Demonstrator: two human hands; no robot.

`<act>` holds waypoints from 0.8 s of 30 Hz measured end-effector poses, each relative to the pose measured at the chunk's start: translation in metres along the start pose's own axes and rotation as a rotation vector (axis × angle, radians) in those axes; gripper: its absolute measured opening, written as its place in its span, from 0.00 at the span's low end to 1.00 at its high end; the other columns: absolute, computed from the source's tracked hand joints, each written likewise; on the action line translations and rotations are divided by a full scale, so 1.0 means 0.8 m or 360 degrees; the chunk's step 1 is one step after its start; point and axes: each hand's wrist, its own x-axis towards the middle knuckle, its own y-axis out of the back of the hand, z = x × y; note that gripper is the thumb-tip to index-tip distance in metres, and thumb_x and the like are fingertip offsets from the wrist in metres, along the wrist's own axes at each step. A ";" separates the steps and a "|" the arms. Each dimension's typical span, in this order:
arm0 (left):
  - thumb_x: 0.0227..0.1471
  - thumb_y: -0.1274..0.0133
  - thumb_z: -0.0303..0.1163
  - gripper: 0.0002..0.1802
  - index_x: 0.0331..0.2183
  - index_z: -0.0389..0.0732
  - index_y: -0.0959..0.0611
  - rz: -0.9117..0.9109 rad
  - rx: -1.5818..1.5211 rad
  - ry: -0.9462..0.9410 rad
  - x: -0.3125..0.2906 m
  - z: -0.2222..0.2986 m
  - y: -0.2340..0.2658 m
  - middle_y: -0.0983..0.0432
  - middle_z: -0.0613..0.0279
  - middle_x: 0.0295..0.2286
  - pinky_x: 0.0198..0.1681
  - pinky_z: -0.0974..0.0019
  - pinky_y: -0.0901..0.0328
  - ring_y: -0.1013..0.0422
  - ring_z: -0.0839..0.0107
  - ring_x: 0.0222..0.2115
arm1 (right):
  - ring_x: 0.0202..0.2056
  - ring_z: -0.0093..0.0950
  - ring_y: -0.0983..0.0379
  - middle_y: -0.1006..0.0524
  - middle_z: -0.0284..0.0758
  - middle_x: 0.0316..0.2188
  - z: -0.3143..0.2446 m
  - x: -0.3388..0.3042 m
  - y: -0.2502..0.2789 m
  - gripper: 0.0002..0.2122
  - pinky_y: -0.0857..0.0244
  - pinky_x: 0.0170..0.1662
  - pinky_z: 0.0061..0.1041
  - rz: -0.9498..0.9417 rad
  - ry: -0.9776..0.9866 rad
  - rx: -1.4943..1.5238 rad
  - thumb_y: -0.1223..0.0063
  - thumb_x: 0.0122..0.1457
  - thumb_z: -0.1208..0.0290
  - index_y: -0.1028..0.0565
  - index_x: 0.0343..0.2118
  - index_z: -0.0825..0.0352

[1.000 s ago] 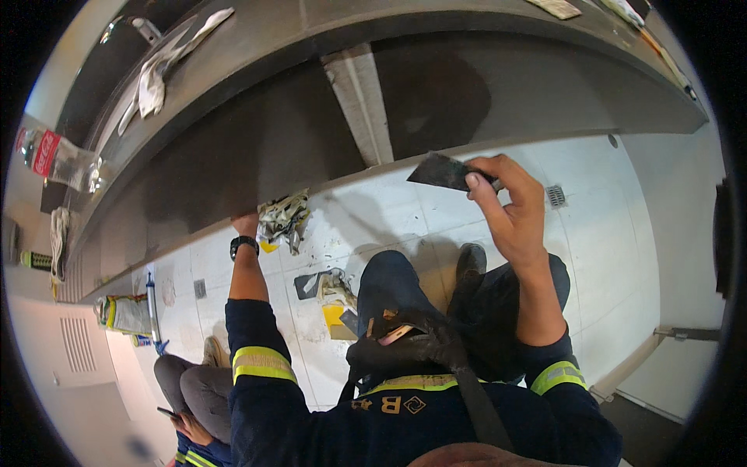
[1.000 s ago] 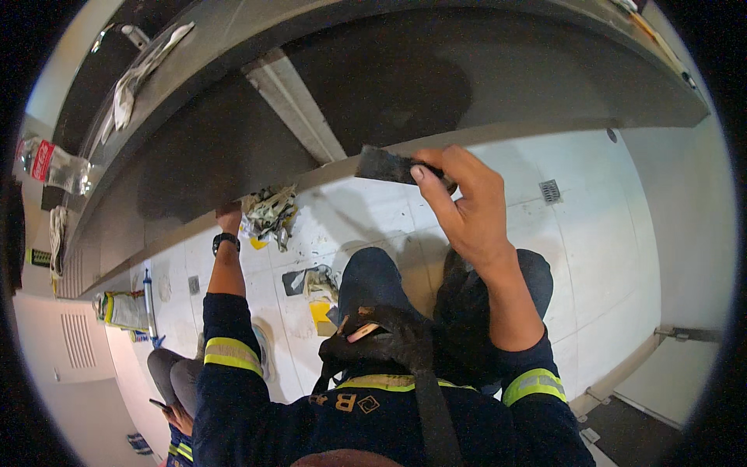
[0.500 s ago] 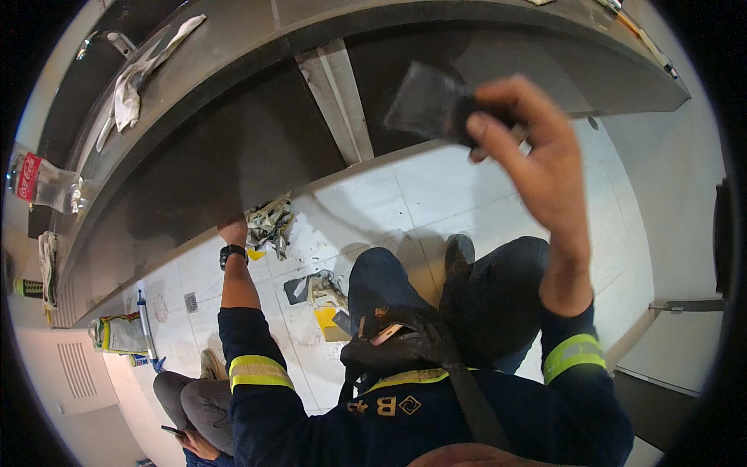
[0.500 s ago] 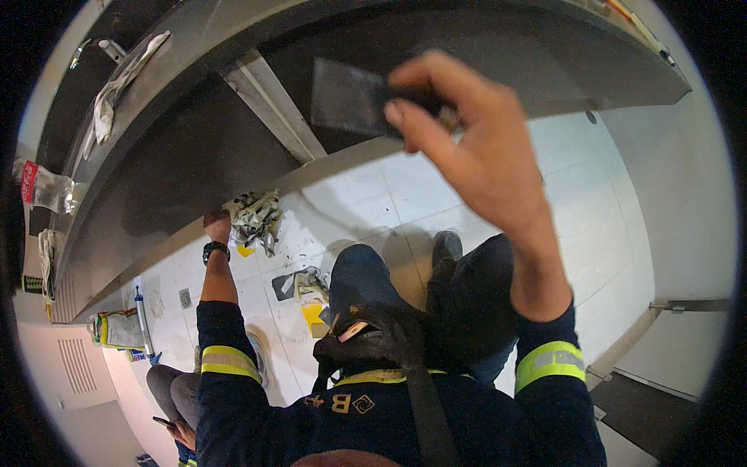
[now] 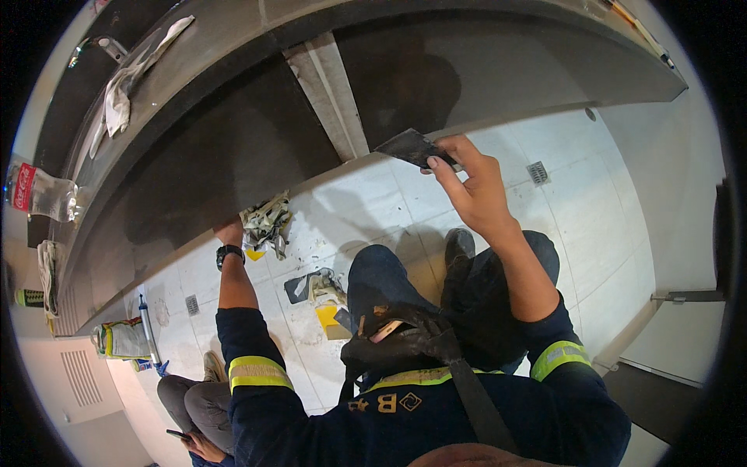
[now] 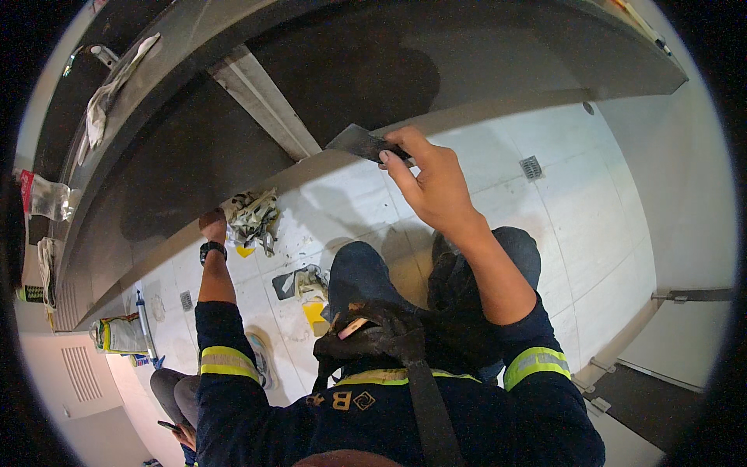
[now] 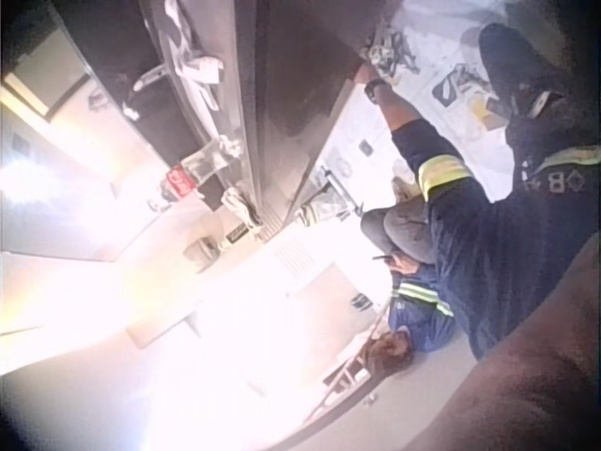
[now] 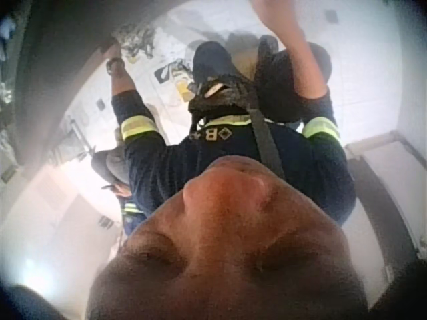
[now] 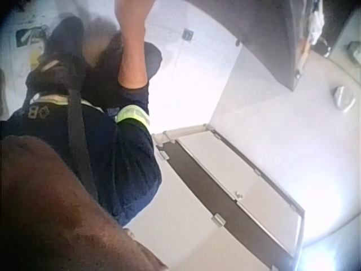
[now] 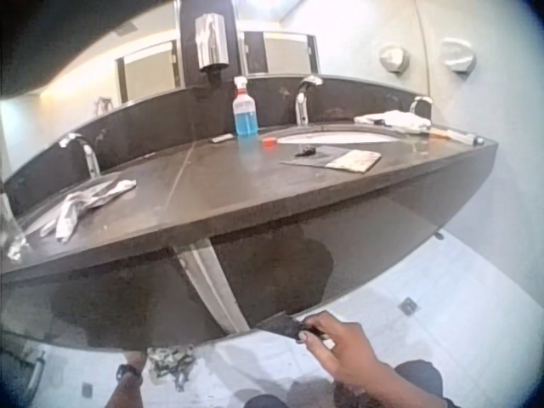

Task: The person uses a metal scraper to remove adhesive residue from the edge of a bathroom countertop. They repeatedly scrape the same area, occasionally lifting the scraper to inspect the removed material and the surface.

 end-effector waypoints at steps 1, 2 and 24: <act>0.56 0.51 0.44 0.17 0.39 0.42 0.17 0.0236 0.0101 -0.0170 -0.002 -0.011 -0.006 0.21 0.50 0.40 0.44 0.52 0.32 0.26 0.50 0.40 | 0.32 0.35 0.18 0.19 0.44 0.29 -0.001 0.001 -0.004 0.07 0.30 0.32 0.28 -0.0005 0.0024 -0.0039 0.47 0.62 0.73 0.27 0.40 0.70; 0.56 0.51 0.43 0.17 0.33 0.41 0.15 0.0474 0.0202 -0.0343 -0.002 -0.023 -0.013 0.18 0.49 0.34 0.37 0.51 0.27 0.22 0.50 0.33 | 0.32 0.36 0.18 0.19 0.43 0.28 -0.002 0.001 -0.006 0.07 0.30 0.32 0.28 -0.0006 0.0050 -0.0078 0.47 0.62 0.73 0.27 0.40 0.70; 0.57 0.51 0.43 0.23 0.50 0.42 0.21 0.0013 -0.0119 -0.0080 -0.008 -0.040 0.008 0.25 0.50 0.50 0.58 0.52 0.40 0.32 0.48 0.53 | 0.31 0.27 0.19 0.19 0.43 0.29 -0.021 -0.012 -0.019 0.08 0.29 0.35 0.25 -0.0083 -0.0400 0.0566 0.49 0.62 0.76 0.30 0.40 0.75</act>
